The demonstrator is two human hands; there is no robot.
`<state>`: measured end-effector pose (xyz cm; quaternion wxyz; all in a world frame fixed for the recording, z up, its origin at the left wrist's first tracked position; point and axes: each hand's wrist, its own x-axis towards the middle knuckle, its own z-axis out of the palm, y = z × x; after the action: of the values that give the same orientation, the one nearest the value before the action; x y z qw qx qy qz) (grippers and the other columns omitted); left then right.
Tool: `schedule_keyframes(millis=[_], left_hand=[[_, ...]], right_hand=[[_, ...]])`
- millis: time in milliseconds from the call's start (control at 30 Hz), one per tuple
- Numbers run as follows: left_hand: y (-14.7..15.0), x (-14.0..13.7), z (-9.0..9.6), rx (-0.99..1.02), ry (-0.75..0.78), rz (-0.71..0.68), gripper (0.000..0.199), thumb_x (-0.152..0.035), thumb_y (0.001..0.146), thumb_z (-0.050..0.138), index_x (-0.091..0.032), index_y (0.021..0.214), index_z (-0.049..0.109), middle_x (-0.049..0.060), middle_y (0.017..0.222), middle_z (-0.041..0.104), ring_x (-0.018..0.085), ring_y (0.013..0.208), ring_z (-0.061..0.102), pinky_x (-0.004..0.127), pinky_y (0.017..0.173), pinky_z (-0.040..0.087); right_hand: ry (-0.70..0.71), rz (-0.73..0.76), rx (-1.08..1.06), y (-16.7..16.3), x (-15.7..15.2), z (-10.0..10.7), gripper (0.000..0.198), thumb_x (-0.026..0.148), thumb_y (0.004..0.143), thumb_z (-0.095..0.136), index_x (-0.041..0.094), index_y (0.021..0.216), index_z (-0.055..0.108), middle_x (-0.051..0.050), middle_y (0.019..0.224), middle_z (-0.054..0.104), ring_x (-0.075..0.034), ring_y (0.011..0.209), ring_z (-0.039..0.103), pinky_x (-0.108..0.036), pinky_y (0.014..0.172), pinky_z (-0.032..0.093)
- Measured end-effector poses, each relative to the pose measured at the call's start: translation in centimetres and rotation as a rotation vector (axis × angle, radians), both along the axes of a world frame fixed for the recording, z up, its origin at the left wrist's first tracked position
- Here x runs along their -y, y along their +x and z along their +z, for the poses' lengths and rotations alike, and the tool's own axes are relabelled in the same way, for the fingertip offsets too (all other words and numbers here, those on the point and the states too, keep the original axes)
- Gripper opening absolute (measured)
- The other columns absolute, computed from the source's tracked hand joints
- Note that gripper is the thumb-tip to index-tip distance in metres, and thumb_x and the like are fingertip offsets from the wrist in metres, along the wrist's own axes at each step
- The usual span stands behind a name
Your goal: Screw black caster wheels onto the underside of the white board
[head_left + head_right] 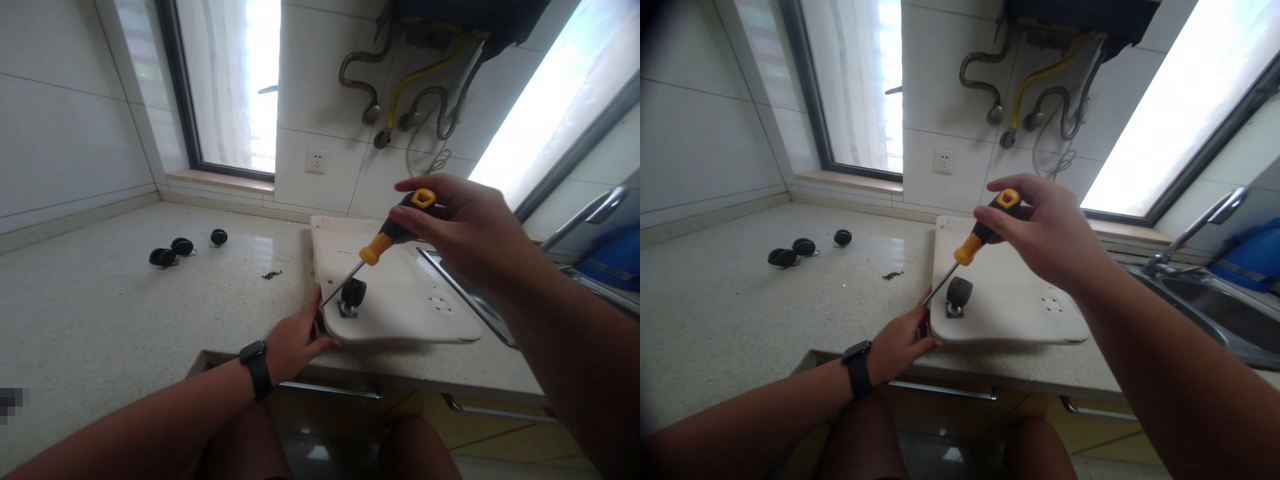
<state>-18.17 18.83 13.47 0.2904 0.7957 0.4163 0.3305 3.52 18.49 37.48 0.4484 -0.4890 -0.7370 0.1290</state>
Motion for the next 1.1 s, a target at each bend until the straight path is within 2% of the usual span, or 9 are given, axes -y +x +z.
schedule_keyframes(millis=[133,267,433,733,933,1033,1100], left_hand=[[0.0,0.0,0.0,-0.022,-0.001,0.007,0.104,-0.060,0.094,0.059,-0.021,0.166,-0.004,0.014,0.121,0.069,0.030,0.096,0.065,0.045,0.084,0.051],[0.0,0.1,0.0,-0.020,-0.006,-0.005,0.103,-0.060,0.094,0.057,-0.022,0.166,-0.005,0.015,0.123,0.069,0.029,0.097,0.065,0.045,0.085,0.051],[0.0,0.1,-0.1,-0.015,-0.001,-0.006,0.102,-0.062,0.095,0.055,-0.020,0.166,-0.003,0.017,0.129,0.067,0.032,0.103,0.065,0.049,0.089,0.050],[0.0,0.0,-0.1,-0.017,0.000,0.002,0.103,-0.061,0.094,0.058,-0.019,0.166,-0.003,0.017,0.131,0.067,0.032,0.105,0.066,0.049,0.090,0.051],[0.1,0.1,-0.2,-0.026,0.004,0.009,0.102,-0.061,0.095,0.057,-0.020,0.166,-0.003,0.013,0.115,0.070,0.029,0.093,0.065,0.046,0.083,0.051],[0.1,0.0,-0.3,-0.028,0.012,0.010,0.101,-0.063,0.095,0.055,-0.021,0.166,-0.003,0.011,0.110,0.070,0.028,0.088,0.064,0.045,0.080,0.051],[0.0,0.0,-0.3,-0.028,0.020,0.002,0.101,-0.064,0.095,0.054,-0.021,0.166,-0.003,0.011,0.110,0.070,0.028,0.087,0.064,0.045,0.079,0.050]], right_hand=[[0.041,0.003,-0.003,1.6,0.1,0.4,0.052,0.048,0.077,0.084,0.028,0.123,0.070,-0.005,0.101,0.076,-0.030,0.091,0.077,-0.054,0.084,0.067],[0.102,0.017,0.099,2.4,0.7,-0.2,0.052,0.049,0.079,0.081,0.030,0.126,0.070,-0.004,0.104,0.076,-0.028,0.093,0.076,-0.052,0.091,0.065],[0.216,-0.007,0.209,2.5,1.5,-0.8,0.052,0.049,0.082,0.080,0.029,0.129,0.070,-0.005,0.105,0.076,-0.025,0.090,0.075,-0.048,0.089,0.064],[0.241,0.025,0.295,2.2,1.6,-1.0,0.050,0.044,0.084,0.078,0.028,0.130,0.069,-0.005,0.107,0.077,-0.024,0.089,0.074,-0.044,0.087,0.063],[0.160,0.207,0.229,2.5,1.7,-0.9,0.050,0.039,0.085,0.078,0.030,0.133,0.065,-0.006,0.117,0.074,-0.024,0.100,0.074,-0.044,0.093,0.063],[0.107,0.326,0.187,2.4,1.6,-0.8,0.048,0.032,0.087,0.077,0.032,0.134,0.064,-0.004,0.116,0.074,-0.024,0.106,0.073,-0.042,0.096,0.062],[0.083,0.351,0.185,2.3,1.5,-0.7,0.047,0.031,0.088,0.076,0.033,0.134,0.064,-0.004,0.115,0.074,-0.024,0.108,0.073,-0.042,0.097,0.062]])
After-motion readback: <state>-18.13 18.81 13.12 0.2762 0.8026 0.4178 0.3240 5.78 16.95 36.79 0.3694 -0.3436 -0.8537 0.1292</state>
